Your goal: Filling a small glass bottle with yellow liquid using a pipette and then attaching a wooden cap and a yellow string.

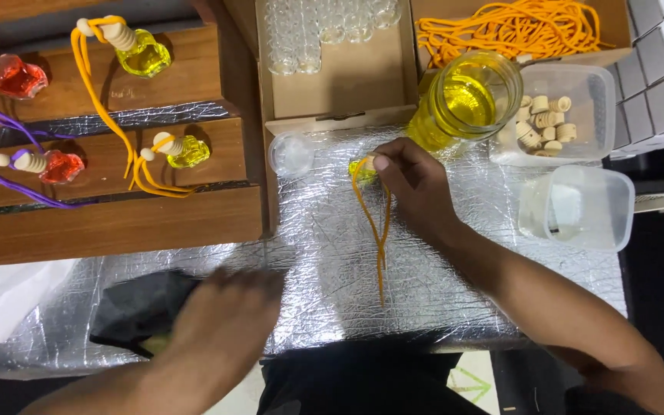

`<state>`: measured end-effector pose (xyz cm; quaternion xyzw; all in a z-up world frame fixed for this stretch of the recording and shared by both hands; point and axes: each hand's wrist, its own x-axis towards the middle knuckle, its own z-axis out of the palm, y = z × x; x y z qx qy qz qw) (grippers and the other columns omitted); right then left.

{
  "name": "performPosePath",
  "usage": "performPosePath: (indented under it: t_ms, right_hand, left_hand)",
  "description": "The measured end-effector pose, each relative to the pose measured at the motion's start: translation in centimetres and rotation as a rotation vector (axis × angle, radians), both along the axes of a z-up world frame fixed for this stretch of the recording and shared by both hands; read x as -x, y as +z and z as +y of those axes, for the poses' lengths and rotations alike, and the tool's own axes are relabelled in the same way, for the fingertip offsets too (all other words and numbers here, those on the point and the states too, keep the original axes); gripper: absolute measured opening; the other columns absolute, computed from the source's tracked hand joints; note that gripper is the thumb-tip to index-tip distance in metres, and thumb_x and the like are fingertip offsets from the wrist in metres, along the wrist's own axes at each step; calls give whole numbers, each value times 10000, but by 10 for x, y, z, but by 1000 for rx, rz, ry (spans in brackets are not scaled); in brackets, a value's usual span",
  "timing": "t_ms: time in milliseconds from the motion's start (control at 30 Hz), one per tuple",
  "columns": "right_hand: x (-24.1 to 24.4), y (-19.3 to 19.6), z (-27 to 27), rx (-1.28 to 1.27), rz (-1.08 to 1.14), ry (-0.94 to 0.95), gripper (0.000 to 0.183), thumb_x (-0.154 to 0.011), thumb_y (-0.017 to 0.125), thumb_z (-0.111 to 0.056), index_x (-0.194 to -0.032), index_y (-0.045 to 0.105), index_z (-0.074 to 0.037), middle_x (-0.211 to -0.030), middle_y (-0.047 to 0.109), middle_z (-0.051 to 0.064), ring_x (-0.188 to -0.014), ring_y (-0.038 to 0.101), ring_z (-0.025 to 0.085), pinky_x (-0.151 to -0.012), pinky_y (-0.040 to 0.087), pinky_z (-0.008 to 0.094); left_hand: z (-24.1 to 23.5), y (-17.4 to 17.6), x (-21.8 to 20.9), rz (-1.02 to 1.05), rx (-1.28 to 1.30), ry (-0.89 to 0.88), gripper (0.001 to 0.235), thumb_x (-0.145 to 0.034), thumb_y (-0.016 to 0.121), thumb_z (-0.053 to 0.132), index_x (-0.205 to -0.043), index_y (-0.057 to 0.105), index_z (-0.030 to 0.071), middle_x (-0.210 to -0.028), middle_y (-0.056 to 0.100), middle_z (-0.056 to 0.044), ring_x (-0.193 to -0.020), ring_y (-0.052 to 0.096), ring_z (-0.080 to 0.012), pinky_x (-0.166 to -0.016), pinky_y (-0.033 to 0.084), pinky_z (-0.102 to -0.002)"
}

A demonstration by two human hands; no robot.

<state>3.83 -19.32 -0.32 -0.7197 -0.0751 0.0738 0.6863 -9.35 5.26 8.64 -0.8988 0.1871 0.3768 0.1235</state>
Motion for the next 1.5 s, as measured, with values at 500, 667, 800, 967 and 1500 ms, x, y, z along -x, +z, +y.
performPosePath:
  t_ms: [500, 667, 800, 967, 1500]
  right_hand:
    - [-6, -13, -8, -151, -48, 60, 140, -1005, 676, -132, -1011, 679, 8, -765, 559, 90, -738, 541, 139, -728, 495, 327]
    - [-9, -4, -6, -145, -83, 150, 116, -967, 712, -100, -982, 690, 14, -771, 551, 102, -719, 545, 154, -704, 498, 345]
    - [-7, -2, -5, -140, -67, 159, 108, -977, 695, -85, -990, 683, 21, -795, 545, 102, -744, 532, 149, -713, 492, 346]
    - [-7, -8, -6, -97, -37, 131, 152, -1000, 669, -121, -1023, 684, 29, -802, 585, 117, -750, 571, 172, -721, 501, 368]
    - [-10, 1, -10, -52, -287, 220, 229, -1001, 679, -270, -1044, 721, -50, -1203, 469, 97, -1103, 475, 204, -983, 451, 378]
  left_hand:
    - [-83, -62, -92, -367, 1544, 826, 291, -1049, 517, 178, -1289, 443, 31, -916, 630, -150, -835, 654, -302, -726, 527, -442]
    - [-79, -61, -99, -356, 1525, 1013, 107, -995, 676, 158, -1089, 676, 108, -854, 751, -67, -880, 733, -182, -845, 586, -379]
    - [-76, -67, -99, -328, 1667, 1082, 96, -962, 717, 88, -1055, 728, 66, -826, 749, -93, -801, 710, -158, -802, 598, -348]
    - [-71, -59, -107, -405, 1706, 975, 126, -941, 735, 75, -1052, 792, 91, -778, 737, -82, -715, 688, -130, -721, 606, -304]
    - [-61, -58, -99, 62, 1834, 989, 592, -1046, 467, 459, -1390, 474, -24, -1165, 616, -214, -1154, 537, -298, -1053, 426, -511]
